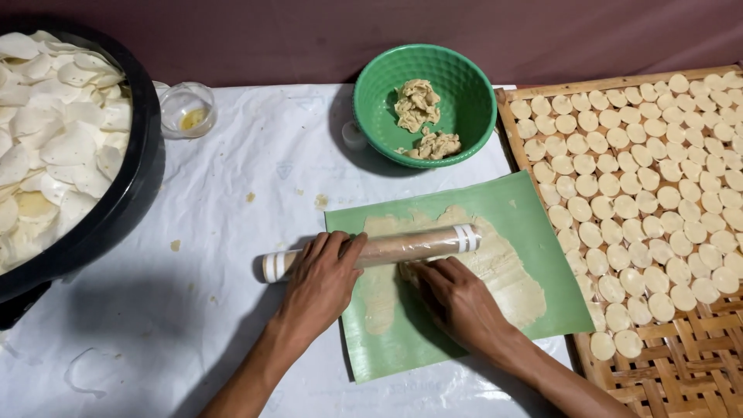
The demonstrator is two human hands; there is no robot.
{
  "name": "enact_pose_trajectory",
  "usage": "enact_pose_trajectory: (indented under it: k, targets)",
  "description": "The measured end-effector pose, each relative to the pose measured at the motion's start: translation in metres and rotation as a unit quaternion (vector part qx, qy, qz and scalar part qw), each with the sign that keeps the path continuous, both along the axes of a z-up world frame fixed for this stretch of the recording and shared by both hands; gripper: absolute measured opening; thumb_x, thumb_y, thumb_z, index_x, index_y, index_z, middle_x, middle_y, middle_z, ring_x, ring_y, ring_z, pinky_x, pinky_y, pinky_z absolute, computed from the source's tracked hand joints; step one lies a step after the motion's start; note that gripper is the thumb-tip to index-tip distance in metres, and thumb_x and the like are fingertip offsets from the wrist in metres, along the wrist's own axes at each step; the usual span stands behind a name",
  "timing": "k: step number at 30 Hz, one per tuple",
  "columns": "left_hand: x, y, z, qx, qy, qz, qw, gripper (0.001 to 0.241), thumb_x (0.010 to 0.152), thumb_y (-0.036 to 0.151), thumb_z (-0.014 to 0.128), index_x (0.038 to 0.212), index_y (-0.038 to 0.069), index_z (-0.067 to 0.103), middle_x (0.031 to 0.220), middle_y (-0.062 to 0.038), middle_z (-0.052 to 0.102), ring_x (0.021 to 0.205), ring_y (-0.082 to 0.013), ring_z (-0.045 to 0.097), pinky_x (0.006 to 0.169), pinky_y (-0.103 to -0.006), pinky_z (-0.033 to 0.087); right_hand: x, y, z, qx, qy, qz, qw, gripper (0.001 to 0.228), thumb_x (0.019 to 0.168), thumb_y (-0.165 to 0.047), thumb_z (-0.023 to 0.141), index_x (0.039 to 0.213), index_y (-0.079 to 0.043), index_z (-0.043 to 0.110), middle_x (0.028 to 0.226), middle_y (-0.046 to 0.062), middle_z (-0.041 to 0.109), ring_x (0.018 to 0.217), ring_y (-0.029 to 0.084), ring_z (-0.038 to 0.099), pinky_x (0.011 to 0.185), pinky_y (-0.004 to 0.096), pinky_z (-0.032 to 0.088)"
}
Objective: Rolling out dough on a mat and cutting it into small circular shapes using a circular cutter.
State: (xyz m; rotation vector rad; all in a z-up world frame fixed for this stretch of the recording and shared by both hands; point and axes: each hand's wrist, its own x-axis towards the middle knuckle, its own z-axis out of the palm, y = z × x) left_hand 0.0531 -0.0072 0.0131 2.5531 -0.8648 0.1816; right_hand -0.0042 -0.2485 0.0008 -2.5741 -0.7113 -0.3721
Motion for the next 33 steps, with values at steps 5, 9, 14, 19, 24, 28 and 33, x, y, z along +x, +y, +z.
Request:
enact_pose_trajectory:
  k: [5, 9, 14, 19, 24, 28, 33]
  targets:
    - [0.022, -0.003, -0.004, 0.023, -0.026, -0.011, 0.999, 0.043, 0.091, 0.034, 0.072, 0.124, 0.007, 0.065, 0.118, -0.018, 0.057, 0.113, -0.0358, 0.057, 0.099, -0.0495, 0.041, 0.06, -0.032, -0.022, 0.004, -0.072, -0.135, 0.988, 0.018, 0.096, -0.028, 0.066, 0.089, -0.011, 0.067, 0.083, 0.008, 0.06, 0.081, 0.029, 0.064, 0.069, 0.036, 0.055]
    - [0.047, -0.019, -0.014, -0.015, -0.081, 0.059, 0.995, 0.052, 0.103, 0.042, 0.058, 0.131, -0.002, 0.06, 0.134, -0.029, 0.052, 0.136, -0.0461, 0.047, 0.112, -0.0608, 0.033, 0.095, -0.027, -0.022, -0.055, -0.027, -0.152, 0.986, 0.031, 0.104, -0.04, 0.054, 0.111, -0.012, 0.065, 0.099, 0.008, 0.056, 0.095, 0.029, 0.057, 0.084, 0.039, 0.052]
    - [0.014, -0.023, -0.022, 0.024, -0.075, 0.086, 0.993, 0.06, 0.105, 0.039, 0.049, 0.142, -0.008, 0.052, 0.151, -0.037, 0.042, 0.147, -0.0514, 0.031, 0.118, -0.0675, 0.018, 0.056, -0.009, 0.011, -0.102, 0.073, -0.145, 0.981, 0.064, 0.106, -0.046, 0.037, 0.151, 0.0, 0.041, 0.149, 0.027, 0.046, 0.142, 0.043, 0.04, 0.114, 0.051, 0.035]
    - [-0.038, -0.024, -0.032, 0.042, -0.116, 0.068, 0.99, 0.057, 0.105, 0.031, 0.043, 0.146, -0.008, 0.046, 0.154, -0.032, 0.043, 0.149, -0.043, 0.035, 0.12, -0.0643, 0.015, 0.003, -0.013, -0.012, -0.087, 0.011, -0.115, 0.989, 0.074, 0.106, -0.046, 0.038, 0.156, 0.009, 0.033, 0.157, 0.033, 0.04, 0.148, 0.046, 0.034, 0.122, 0.052, 0.024]
    - [0.005, -0.025, -0.037, 0.038, -0.084, 0.071, 0.993, 0.068, 0.099, 0.038, 0.054, 0.15, -0.006, 0.044, 0.16, -0.03, 0.036, 0.15, -0.0457, 0.03, 0.118, -0.0726, 0.011, 0.039, -0.02, -0.019, -0.143, -0.028, -0.139, 0.98, 0.079, 0.105, -0.05, 0.04, 0.159, 0.006, 0.03, 0.161, 0.028, 0.038, 0.153, 0.04, 0.03, 0.126, 0.047, 0.02]
    - [0.028, -0.028, -0.027, 0.062, -0.019, 0.107, 0.992, 0.075, 0.107, 0.052, 0.035, 0.151, -0.009, 0.04, 0.164, -0.033, 0.024, 0.155, -0.0477, 0.014, 0.117, -0.0736, 0.002, 0.062, -0.015, -0.01, -0.133, 0.009, -0.161, 0.978, 0.078, 0.108, -0.052, 0.031, 0.16, 0.005, 0.028, 0.164, 0.03, 0.03, 0.155, 0.043, 0.021, 0.127, 0.048, 0.017]
    - [-0.046, -0.028, -0.033, 0.018, -0.052, 0.074, 0.996, 0.076, 0.101, 0.045, 0.047, 0.149, -0.014, 0.036, 0.16, -0.032, 0.033, 0.153, -0.0425, 0.026, 0.12, -0.0705, 0.005, -0.006, -0.011, -0.008, -0.099, 0.032, -0.1, 0.99, 0.08, 0.107, -0.049, 0.024, 0.154, 0.015, 0.022, 0.162, 0.036, 0.026, 0.153, 0.046, 0.024, 0.127, 0.053, 0.016]
